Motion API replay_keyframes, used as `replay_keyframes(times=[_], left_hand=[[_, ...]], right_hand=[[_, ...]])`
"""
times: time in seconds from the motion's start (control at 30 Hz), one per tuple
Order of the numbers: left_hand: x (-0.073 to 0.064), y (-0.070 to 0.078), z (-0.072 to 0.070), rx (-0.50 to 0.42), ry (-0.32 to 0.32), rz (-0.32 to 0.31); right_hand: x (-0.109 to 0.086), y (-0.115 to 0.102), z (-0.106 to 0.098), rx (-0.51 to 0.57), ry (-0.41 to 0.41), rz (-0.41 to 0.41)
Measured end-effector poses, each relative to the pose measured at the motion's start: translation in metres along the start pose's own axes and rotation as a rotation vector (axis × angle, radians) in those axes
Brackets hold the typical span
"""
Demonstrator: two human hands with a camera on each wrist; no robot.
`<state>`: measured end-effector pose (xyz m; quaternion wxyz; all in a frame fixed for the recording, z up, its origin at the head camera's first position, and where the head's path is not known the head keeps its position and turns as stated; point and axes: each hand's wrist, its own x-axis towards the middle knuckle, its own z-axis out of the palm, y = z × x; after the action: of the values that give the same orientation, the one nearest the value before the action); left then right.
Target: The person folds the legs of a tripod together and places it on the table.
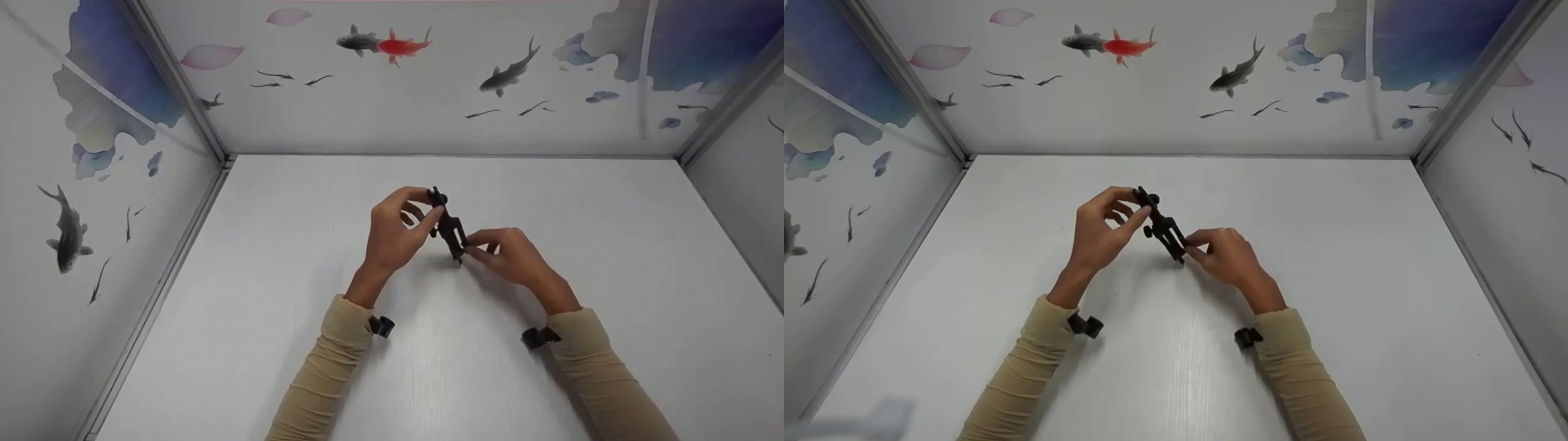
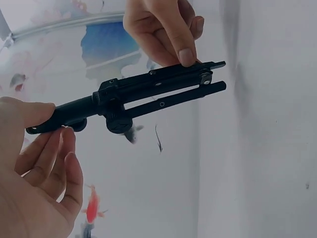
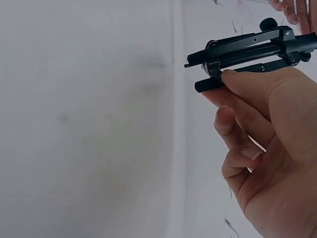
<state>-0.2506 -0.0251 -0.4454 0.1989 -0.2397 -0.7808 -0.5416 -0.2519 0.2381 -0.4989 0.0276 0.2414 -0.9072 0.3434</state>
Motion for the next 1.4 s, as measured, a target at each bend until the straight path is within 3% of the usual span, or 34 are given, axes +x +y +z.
replay_keyframes(times=[0.27, 0.6, 0.87, 1.17, 1.4], left_hand=[[0.003, -0.006, -0.018, 0.013, -0.085, -0.1], [0.005, -0.017, -0.032, 0.049, -0.172, -0.2], [0.005, -0.03, -0.043, 0.026, -0.247, -0.257], [0.002, -0.044, -0.046, 0.07, -0.389, -0.311], [-0.001, -0.056, -0.043, 0.075, -0.476, -0.36]], right_hand=[[-0.001, 0.001, -0.002, -0.006, 0.025, 0.07], [-0.004, 0.007, -0.005, 0.041, 0.029, 0.086], [-0.005, 0.008, -0.009, 0.021, 0.03, 0.12], [-0.007, 0.012, -0.013, 0.003, 0.069, 0.129], [-0.007, 0.017, -0.019, -0.006, 0.052, 0.168]])
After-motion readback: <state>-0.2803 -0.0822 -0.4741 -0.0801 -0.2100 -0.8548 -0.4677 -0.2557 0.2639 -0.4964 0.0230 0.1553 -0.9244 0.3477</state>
